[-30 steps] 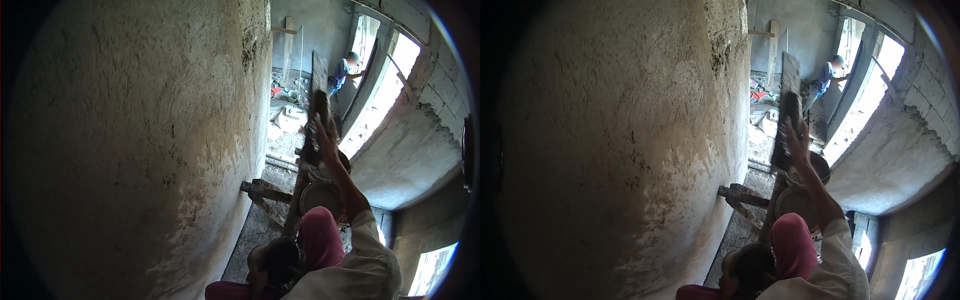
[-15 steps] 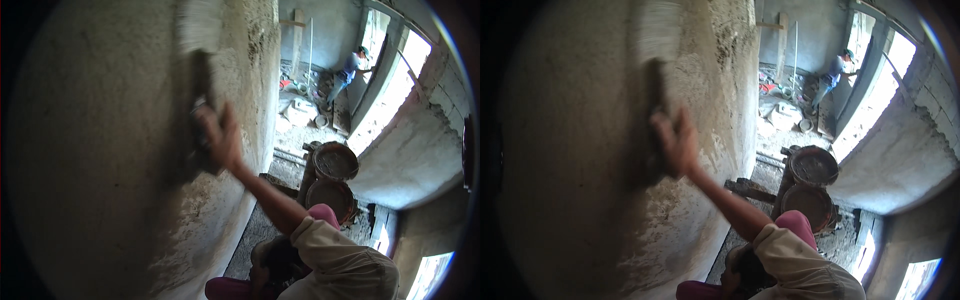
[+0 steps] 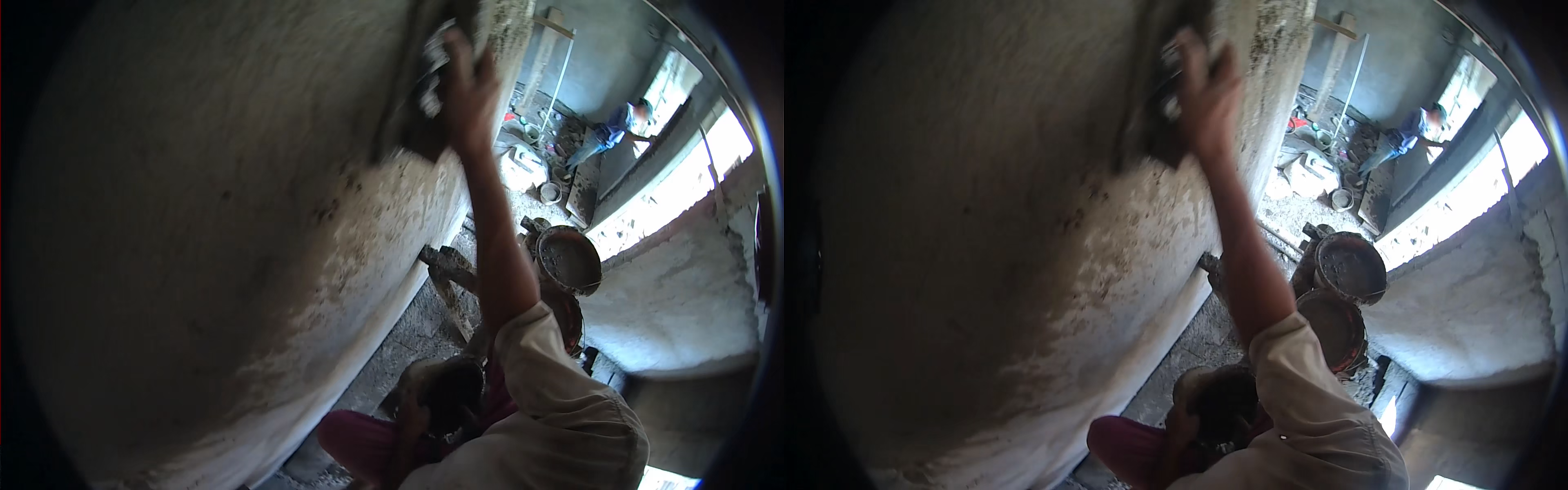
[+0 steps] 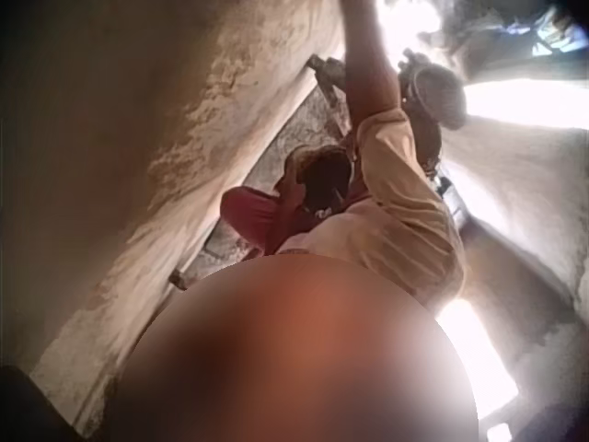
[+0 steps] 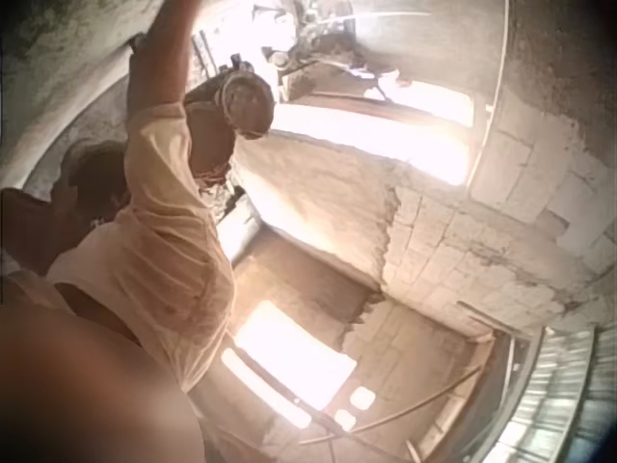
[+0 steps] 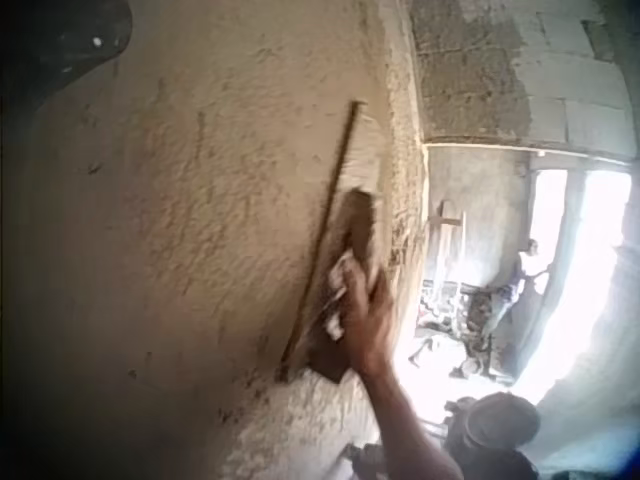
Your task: The person applies mortar to a wall using a trowel and then smooths it over with a rectangular float. They scoop mortar from a bucket and throw it onto the wall before using the tools to create an even surface.
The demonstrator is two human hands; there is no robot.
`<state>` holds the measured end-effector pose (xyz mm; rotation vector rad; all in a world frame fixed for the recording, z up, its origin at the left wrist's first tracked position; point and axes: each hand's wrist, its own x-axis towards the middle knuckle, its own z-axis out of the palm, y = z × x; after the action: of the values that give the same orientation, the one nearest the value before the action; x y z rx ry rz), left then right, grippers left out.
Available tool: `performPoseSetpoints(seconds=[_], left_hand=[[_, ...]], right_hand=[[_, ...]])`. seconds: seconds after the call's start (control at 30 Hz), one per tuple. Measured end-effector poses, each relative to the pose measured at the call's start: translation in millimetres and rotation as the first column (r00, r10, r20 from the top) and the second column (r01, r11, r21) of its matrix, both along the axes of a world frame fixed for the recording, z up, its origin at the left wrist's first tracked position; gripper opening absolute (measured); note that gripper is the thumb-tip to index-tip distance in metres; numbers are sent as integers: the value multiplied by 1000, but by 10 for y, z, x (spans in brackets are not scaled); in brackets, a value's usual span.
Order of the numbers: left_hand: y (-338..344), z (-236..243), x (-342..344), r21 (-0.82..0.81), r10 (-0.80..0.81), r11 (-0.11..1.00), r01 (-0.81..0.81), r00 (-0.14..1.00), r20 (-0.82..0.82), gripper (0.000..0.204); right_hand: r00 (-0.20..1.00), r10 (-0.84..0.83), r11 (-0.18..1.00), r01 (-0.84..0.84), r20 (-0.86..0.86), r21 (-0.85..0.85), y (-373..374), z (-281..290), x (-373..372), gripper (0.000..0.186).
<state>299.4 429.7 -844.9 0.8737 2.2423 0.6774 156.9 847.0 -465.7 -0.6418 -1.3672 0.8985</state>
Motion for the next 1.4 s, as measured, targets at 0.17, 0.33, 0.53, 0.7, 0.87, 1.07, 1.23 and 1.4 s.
performPoseSetpoints(seconds=[0.17, 0.33, 0.53, 0.7, 0.87, 1.07, 1.23, 1.4], left_hand=[[212, 401, -160, -27, -12, 1000, 14, 997, 82, 50], [219, 366, -163, -46, -43, 998, 48, 995, 93, 56], [53, 63, -98, 29, -1, 1000, -2, 994, 113, 74], [124, 243, -102, -32, -1, 999, 7, 985, 170, 69], [233, 293, -188, -183, 14, 983, 22, 981, 194, 57], [85, 12, -225, -179, 21, 984, 11, 985, 173, 58], [17, 100, -97, -118, 36, 993, -15, 983, 180, 57], [141, 257, -184, -196, 16, 980, 23, 980, 196, 61]], right_hand=[[964, 107, 924, -187, -243, -335, 392, -339, 55, 36], [988, 47, 829, -120, -147, -546, -474, -1969, -25, 52], [960, 176, 827, -264, -217, -497, -1978, -1785, -228, 63], [961, 269, 942, -276, -62, -193, -1670, -208, -87, 70], [967, 252, 955, -254, -34, -151, -1805, -491, -64, 59], [900, 436, 854, -417, -6, -312, -2498, -1939, -90, 63], [965, 232, 962, -208, 124, -179, -1422, -987, -33, 69], [987, -92, 988, 107, 133, -110, 225, -513, 115, 75]])
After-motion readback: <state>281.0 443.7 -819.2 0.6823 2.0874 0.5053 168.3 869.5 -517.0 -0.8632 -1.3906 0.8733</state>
